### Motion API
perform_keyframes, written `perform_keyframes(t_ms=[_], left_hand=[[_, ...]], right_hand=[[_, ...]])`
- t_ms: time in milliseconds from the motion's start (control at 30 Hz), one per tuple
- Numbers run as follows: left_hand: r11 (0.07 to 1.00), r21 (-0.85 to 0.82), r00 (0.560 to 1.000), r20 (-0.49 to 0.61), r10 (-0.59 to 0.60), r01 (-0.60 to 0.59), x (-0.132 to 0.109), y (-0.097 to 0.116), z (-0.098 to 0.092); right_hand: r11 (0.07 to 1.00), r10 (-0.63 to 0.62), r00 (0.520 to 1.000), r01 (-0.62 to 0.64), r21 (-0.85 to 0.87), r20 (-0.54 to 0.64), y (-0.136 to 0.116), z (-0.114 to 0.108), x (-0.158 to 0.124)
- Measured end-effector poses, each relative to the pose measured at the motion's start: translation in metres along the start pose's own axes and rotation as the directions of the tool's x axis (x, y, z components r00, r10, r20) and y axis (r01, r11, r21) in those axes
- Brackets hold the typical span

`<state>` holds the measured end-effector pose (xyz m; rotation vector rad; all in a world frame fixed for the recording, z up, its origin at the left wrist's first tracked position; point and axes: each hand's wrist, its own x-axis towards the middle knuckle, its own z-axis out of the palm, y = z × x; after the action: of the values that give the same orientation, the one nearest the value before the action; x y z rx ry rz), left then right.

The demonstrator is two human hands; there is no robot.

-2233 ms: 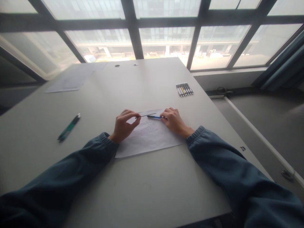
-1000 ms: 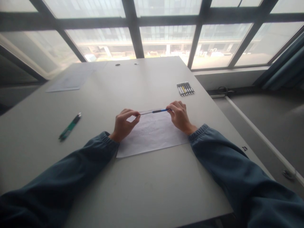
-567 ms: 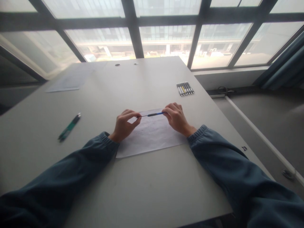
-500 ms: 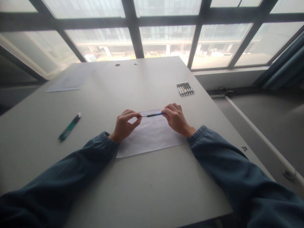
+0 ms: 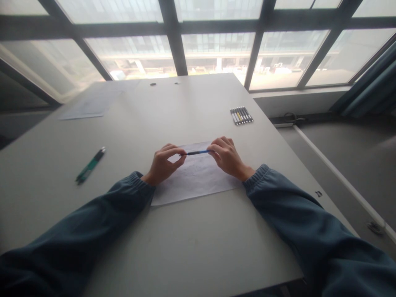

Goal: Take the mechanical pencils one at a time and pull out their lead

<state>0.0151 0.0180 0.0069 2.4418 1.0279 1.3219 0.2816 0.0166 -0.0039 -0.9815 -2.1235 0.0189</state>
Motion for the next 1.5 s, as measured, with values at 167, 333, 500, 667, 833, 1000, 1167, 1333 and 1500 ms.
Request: perform_keyframes(t_ms=[167, 333, 500, 667, 833, 1000, 1167, 1333, 1500], left_hand=[[1.0, -0.02, 0.999, 0.027, -0.02, 0.021, -0.0015, -0.0031, 0.0009], [0.998, -0.03, 0.998, -0.014, -0.064, 0.063, -0.0021, -0.0041, 0.0015], [0.998, -0.029, 0.998, -0.008, -0.065, 0.064, -0.0022, -0.0057, 0.0014], [0.995, -0.062, 0.997, -0.005, -0.074, 0.074, -0.0029, -0.0057, 0.0012], [0.996, -0.071, 0.999, -0.008, -0.045, 0.044, -0.0026, -0.0045, 0.0012], [0.997, -0.072, 0.999, -0.021, -0.03, 0.029, -0.0021, -0.0041, 0.0015], [0.997, -0.076, 0.999, -0.023, -0.023, 0.021, -0.0023, -0.0047, 0.0018], [0.996, -0.09, 0.999, -0.013, -0.031, 0.029, -0.0025, -0.0044, 0.0018], [0.995, -0.095, 1.0, 0.001, -0.029, 0.029, -0.0028, -0.0042, 0.0014]], right_hand=[[1.0, -0.012, 1.0, 0.012, -0.004, -0.014, 0.0013, 0.0013, -0.0003], [0.999, -0.033, 0.999, 0.032, -0.008, -0.029, 0.0024, 0.0024, -0.0004], [1.0, -0.027, 0.999, 0.028, 0.004, -0.029, 0.002, 0.0014, -0.0004], [0.999, -0.039, 0.999, 0.039, 0.007, -0.033, 0.0009, 0.0015, -0.0003], [0.999, -0.055, 0.997, 0.055, 0.001, -0.046, 0.0005, 0.0017, 0.0004], [0.998, -0.069, 0.996, 0.069, -0.003, -0.054, -0.0003, 0.0003, 0.0011], [0.996, -0.093, 0.994, 0.093, -0.007, -0.06, -0.0004, -0.0001, 0.0012], [0.994, -0.11, 0.992, 0.11, -0.007, -0.061, -0.0002, -0.0004, 0.0008], [0.994, -0.112, 0.993, 0.112, 0.014, -0.027, -0.0009, -0.0017, 0.0007]])
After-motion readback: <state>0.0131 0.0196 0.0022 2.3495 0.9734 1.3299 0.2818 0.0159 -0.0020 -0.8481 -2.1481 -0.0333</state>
